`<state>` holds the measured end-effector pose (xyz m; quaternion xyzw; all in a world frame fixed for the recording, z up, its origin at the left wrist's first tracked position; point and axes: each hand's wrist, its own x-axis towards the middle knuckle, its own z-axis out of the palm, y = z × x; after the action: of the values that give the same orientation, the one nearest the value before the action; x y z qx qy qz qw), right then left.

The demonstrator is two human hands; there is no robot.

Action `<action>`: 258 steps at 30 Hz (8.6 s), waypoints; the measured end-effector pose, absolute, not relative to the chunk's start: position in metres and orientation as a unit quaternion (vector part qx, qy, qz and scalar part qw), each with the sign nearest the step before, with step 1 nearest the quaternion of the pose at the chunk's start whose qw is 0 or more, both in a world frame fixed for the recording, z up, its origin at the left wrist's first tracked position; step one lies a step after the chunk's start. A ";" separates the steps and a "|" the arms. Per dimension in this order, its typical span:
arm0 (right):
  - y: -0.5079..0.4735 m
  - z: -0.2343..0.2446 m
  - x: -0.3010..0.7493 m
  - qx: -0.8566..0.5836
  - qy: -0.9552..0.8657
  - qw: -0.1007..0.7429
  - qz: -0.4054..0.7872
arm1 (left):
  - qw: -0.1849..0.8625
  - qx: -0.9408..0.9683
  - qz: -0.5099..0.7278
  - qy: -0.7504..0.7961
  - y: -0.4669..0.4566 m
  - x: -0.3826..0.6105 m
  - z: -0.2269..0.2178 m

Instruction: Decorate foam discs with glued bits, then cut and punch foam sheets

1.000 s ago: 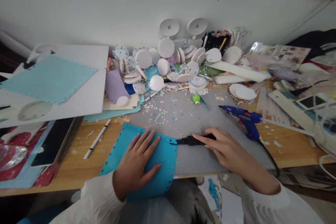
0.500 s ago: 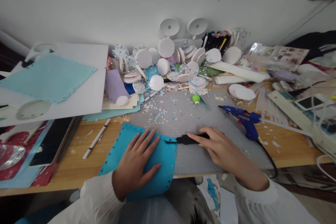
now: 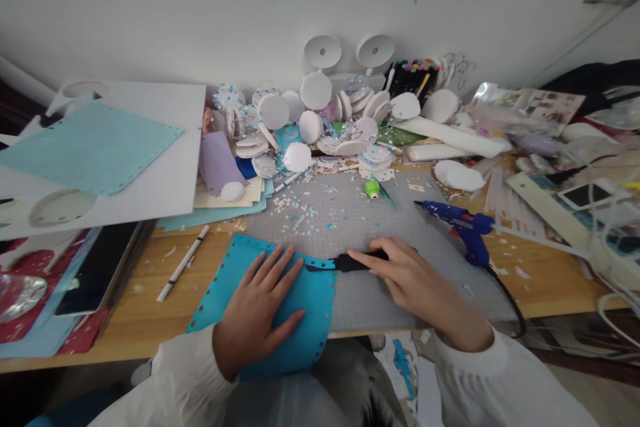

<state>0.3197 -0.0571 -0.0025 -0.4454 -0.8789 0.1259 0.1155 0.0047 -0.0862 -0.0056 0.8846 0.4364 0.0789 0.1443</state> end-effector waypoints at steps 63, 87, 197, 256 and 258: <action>-0.067 -0.005 0.314 -0.406 -0.898 0.110 0.124 | 0.224 0.923 0.063 0.305 -0.058 -0.019 -0.005; -0.067 -0.008 0.300 -0.417 -0.896 0.126 0.092 | 0.127 0.899 0.095 0.409 -0.067 -0.020 -0.012; -0.089 -0.011 0.281 -0.471 -0.861 0.154 0.115 | 0.140 0.906 0.075 0.392 -0.066 -0.019 -0.011; -0.129 0.002 0.337 -0.484 -0.844 0.199 0.116 | 0.178 0.911 0.099 0.360 -0.022 0.011 0.013; -0.125 0.002 0.328 -0.467 -0.853 0.201 0.119 | 0.194 0.907 0.109 0.358 -0.021 0.008 0.015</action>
<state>0.3278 -0.1251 0.0024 -0.4672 -0.8528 0.1192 0.2008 0.0077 -0.0209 0.0145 0.9067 0.3582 0.1090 0.1939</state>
